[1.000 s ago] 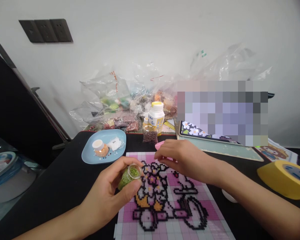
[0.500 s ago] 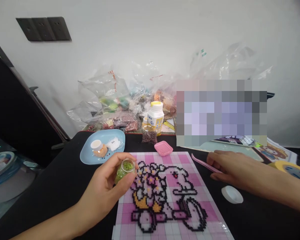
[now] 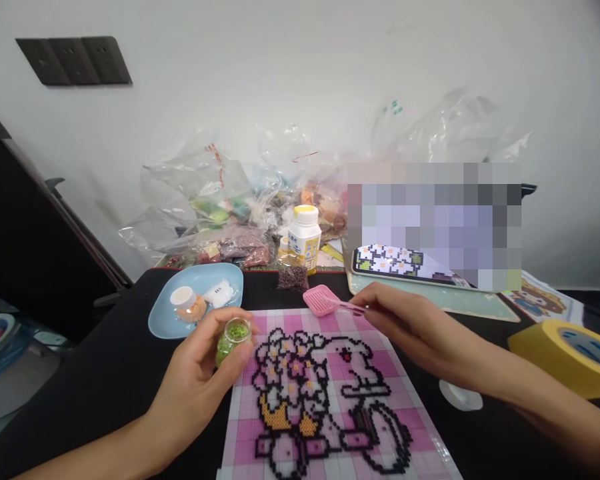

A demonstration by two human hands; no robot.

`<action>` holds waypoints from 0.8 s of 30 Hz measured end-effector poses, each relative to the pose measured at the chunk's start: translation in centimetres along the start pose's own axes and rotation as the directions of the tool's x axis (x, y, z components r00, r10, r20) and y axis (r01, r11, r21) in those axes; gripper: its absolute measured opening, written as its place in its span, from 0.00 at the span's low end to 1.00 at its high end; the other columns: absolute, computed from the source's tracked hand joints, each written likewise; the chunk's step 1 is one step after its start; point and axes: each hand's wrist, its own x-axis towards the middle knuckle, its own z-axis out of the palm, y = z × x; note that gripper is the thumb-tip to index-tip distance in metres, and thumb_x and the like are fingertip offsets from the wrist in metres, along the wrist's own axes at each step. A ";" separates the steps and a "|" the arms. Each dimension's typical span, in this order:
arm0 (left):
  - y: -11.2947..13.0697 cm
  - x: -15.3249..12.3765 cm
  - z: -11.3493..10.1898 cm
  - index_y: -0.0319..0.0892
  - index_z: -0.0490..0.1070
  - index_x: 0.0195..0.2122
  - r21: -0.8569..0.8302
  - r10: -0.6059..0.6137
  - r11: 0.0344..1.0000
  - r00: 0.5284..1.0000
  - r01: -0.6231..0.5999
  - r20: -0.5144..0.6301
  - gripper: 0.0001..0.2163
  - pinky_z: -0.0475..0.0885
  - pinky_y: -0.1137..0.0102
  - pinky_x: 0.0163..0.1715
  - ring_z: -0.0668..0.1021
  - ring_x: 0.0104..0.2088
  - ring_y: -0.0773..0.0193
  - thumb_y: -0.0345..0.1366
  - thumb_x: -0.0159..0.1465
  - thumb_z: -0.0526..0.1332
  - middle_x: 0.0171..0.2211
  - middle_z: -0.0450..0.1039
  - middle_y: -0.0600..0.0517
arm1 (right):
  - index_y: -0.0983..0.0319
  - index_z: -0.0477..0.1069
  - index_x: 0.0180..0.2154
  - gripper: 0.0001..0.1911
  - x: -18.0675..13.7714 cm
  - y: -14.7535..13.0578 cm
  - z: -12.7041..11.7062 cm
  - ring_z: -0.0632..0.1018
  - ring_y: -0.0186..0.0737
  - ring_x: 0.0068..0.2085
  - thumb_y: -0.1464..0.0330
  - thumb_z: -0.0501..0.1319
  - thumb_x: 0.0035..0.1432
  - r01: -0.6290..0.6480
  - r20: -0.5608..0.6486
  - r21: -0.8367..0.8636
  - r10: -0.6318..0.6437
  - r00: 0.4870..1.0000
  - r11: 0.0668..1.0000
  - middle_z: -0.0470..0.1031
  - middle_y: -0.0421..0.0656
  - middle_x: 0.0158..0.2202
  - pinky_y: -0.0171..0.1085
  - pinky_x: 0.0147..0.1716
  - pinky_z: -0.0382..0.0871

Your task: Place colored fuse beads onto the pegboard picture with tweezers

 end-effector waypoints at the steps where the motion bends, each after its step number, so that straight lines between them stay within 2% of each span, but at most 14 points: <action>1: 0.1 0.0 0.1 0.46 0.68 0.40 -0.005 -0.013 1.000 1.000 0.012 -0.023 0.08 0.69 0.74 0.32 0.73 0.34 0.65 0.41 0.63 0.59 0.34 0.71 0.54 | 0.59 0.67 0.38 0.09 0.1 0.1 0.4 0.73 0.34 0.33 0.64 0.50 0.67 0.044 -0.039 -0.010 -0.044 0.998 0.999 0.73 0.42 0.35 0.33 0.32 0.68; 4: 0.2 0.2 0.3 0.46 0.69 0.40 -0.040 -0.037 0.999 0.998 0.035 -0.042 0.07 0.71 0.74 0.34 0.74 0.33 0.65 0.39 0.62 0.59 0.32 0.72 0.54 | 0.60 0.68 0.38 0.06 0.0 0.8 1.2 0.73 0.33 0.34 0.67 0.53 0.65 0.192 -0.122 -0.075 -0.200 0.972 0.979 0.71 0.43 0.35 0.32 0.31 0.67; 6: 0.2 0.3 0.3 0.46 0.70 0.41 -0.051 -0.060 0.997 0.997 0.057 -0.045 0.08 0.71 0.74 0.35 0.75 0.34 0.64 0.39 0.62 0.59 0.31 0.73 0.54 | 0.60 0.68 0.41 0.06 -0.4 1.3 1.6 0.73 0.33 0.33 0.69 0.53 0.66 0.229 -0.127 -0.138 -0.246 0.961 0.964 0.71 0.43 0.35 0.32 0.30 0.67; 11: -0.1 0.3 0.1 0.48 0.73 0.39 -0.042 -0.105 0.994 0.992 0.102 -0.063 0.08 0.72 0.74 0.34 0.76 0.33 0.64 0.41 0.60 0.61 0.31 0.75 0.54 | 0.60 0.67 0.43 0.06 -1.4 2.0 2.3 0.74 0.32 0.29 0.70 0.53 0.66 0.235 -0.089 -0.235 -0.262 0.961 0.943 0.71 0.41 0.33 0.33 0.27 0.65; 16: 0.1 0.0 0.1 0.51 0.74 0.38 -0.023 -0.092 0.996 0.993 0.091 -0.079 0.07 0.71 0.77 0.33 0.75 0.31 0.66 0.41 0.59 0.62 0.29 0.75 0.56 | 0.59 0.67 0.43 0.07 -1.6 2.0 2.8 0.73 0.30 0.26 0.70 0.53 0.66 0.231 -0.080 -0.322 -0.269 0.960 0.918 0.70 0.42 0.36 0.32 0.22 0.63; 24: 0.3 0.1 0.0 0.52 0.75 0.37 -0.020 -0.105 0.994 0.992 0.104 -0.068 0.07 0.72 0.74 0.32 0.74 0.30 0.64 0.42 0.58 0.63 0.29 0.75 0.56 | 0.60 0.68 0.44 0.07 -1.6 2.2 3.1 0.74 0.31 0.27 0.69 0.53 0.66 0.241 -0.079 -0.408 -0.298 0.951 0.881 0.70 0.43 0.37 0.32 0.20 0.63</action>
